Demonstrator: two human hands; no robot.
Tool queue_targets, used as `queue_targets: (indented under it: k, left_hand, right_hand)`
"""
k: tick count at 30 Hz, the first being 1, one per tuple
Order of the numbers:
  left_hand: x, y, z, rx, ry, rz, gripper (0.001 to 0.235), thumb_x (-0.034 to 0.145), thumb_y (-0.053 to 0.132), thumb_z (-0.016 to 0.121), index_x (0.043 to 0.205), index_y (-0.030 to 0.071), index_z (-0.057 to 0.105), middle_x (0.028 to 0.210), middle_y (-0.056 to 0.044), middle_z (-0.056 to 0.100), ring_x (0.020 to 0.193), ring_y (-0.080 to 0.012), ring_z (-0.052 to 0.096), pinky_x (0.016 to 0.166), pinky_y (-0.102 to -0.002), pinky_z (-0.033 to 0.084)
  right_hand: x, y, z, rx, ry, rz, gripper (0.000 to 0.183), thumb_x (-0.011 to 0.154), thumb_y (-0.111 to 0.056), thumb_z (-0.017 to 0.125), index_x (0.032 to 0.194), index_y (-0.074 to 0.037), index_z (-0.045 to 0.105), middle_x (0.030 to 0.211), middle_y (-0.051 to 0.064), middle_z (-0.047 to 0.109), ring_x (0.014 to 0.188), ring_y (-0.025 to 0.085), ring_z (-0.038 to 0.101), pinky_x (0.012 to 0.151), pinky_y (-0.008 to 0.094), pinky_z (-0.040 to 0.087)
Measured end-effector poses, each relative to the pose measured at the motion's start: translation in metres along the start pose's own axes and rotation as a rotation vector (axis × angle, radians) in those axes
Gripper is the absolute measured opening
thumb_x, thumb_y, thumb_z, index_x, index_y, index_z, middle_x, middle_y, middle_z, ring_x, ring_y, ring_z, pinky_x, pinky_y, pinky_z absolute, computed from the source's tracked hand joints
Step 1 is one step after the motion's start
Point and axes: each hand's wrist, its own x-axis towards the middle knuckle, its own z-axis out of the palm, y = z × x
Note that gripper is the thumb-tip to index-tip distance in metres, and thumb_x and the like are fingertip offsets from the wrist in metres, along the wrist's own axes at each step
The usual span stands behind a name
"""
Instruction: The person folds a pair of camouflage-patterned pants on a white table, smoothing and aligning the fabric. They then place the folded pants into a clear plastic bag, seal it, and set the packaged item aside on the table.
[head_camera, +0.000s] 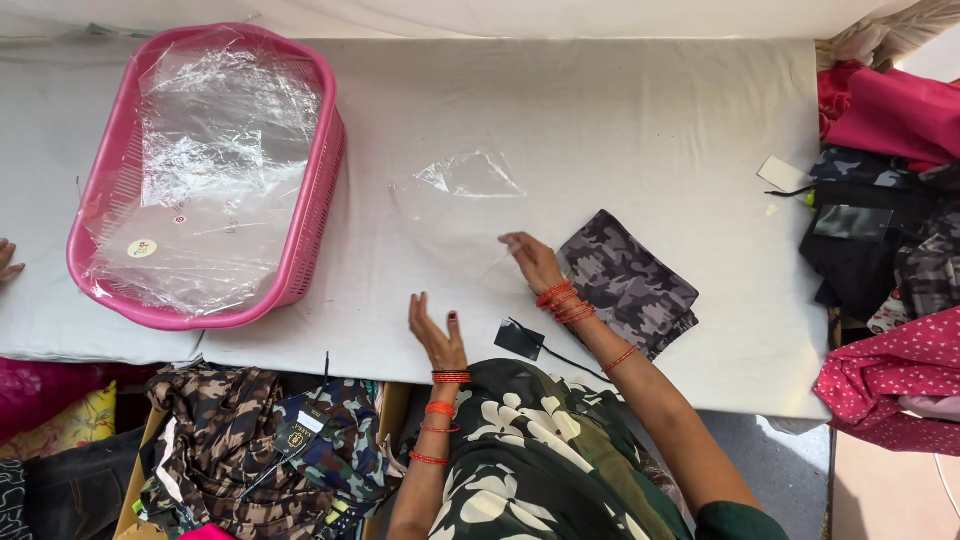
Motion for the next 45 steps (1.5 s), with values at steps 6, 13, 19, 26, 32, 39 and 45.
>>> queue_targets:
  k: [6, 13, 19, 26, 32, 39, 45]
  left_hand:
    - [0.023, 0.028, -0.058, -0.214, 0.456, 0.026, 0.068, 0.109, 0.057, 0.043, 0.155, 0.006, 0.036, 0.159, -0.022, 0.033, 0.150, -0.0376, 0.034, 0.123, -0.057, 0.034]
    - [0.050, 0.085, -0.029, 0.098, 0.139, 0.451, 0.072, 0.101, 0.057, 0.057, 0.157, 0.017, 0.035, 0.162, -0.018, 0.030, 0.153, -0.0369, 0.027, 0.127, -0.057, 0.024]
    - [0.052, 0.090, 0.035, 0.533, -0.526, 0.243, 0.116, 0.070, 0.054, 0.084, 0.162, 0.031, 0.017, 0.168, -0.021, 0.009, 0.154, -0.0475, 0.006, 0.120, -0.068, 0.007]
    - [0.028, 0.054, 0.056, 0.453, -0.568, 0.187, 0.118, 0.069, 0.050, 0.087, 0.161, 0.036, 0.014, 0.168, -0.018, 0.007, 0.153, -0.0478, 0.005, 0.118, -0.074, 0.007]
    - [0.030, 0.025, 0.061, 0.453, -0.480, 0.200, 0.092, 0.086, 0.049, 0.077, 0.158, 0.040, 0.020, 0.166, -0.017, 0.011, 0.152, -0.0460, 0.009, 0.114, -0.077, 0.012]
    - [0.015, 0.021, 0.075, 0.355, -0.370, 0.323, 0.077, 0.092, 0.014, 0.066, 0.162, 0.018, 0.034, 0.161, -0.023, 0.033, 0.143, -0.0404, 0.039, 0.118, -0.058, 0.034]
    - [-0.025, 0.004, 0.169, -0.121, -1.105, -0.024, 0.049, 0.096, 0.028, 0.073, 0.137, 0.005, 0.057, 0.118, -0.015, 0.073, 0.102, -0.0278, 0.071, 0.090, -0.037, 0.056]
  right_hand:
    - [0.012, -0.054, -0.045, 1.649, 0.036, 0.314, 0.038, 0.107, -0.032, 0.047, 0.137, -0.010, 0.049, 0.138, 0.018, 0.059, 0.108, 0.032, 0.073, 0.088, 0.048, 0.065]
    - [-0.046, 0.039, 0.042, 1.276, 0.293, 0.869, 0.036, 0.105, -0.024, 0.054, 0.136, -0.007, 0.053, 0.120, 0.016, 0.068, 0.081, 0.029, 0.074, 0.065, 0.039, 0.065]
    - [-0.069, 0.104, 0.094, 0.996, 0.213, 0.786, 0.033, 0.107, -0.022, 0.055, 0.123, 0.007, 0.058, 0.099, 0.016, 0.071, 0.069, 0.024, 0.073, 0.055, 0.038, 0.062]
    - [-0.076, 0.082, 0.070, 0.979, 0.008, 0.732, 0.040, 0.103, -0.026, 0.050, 0.135, -0.002, 0.046, 0.108, 0.018, 0.076, 0.080, 0.027, 0.078, 0.061, 0.038, 0.067]
    - [-0.096, 0.101, 0.042, 0.797, 0.332, 0.612, 0.050, 0.106, -0.027, 0.056, 0.148, -0.005, 0.038, 0.123, 0.017, 0.065, 0.098, 0.024, 0.071, 0.074, 0.040, 0.067]
    - [-0.205, 0.137, -0.038, -0.597, 0.824, 0.597, 0.085, 0.089, -0.038, 0.084, 0.150, 0.002, 0.043, 0.145, 0.025, 0.050, 0.130, 0.040, 0.050, 0.102, 0.056, 0.041]
    - [-0.238, 0.202, -0.022, 0.558, 0.775, 1.000, 0.091, 0.080, -0.041, 0.086, 0.143, 0.006, 0.041, 0.123, 0.025, 0.063, 0.104, 0.028, 0.064, 0.090, 0.038, 0.054]
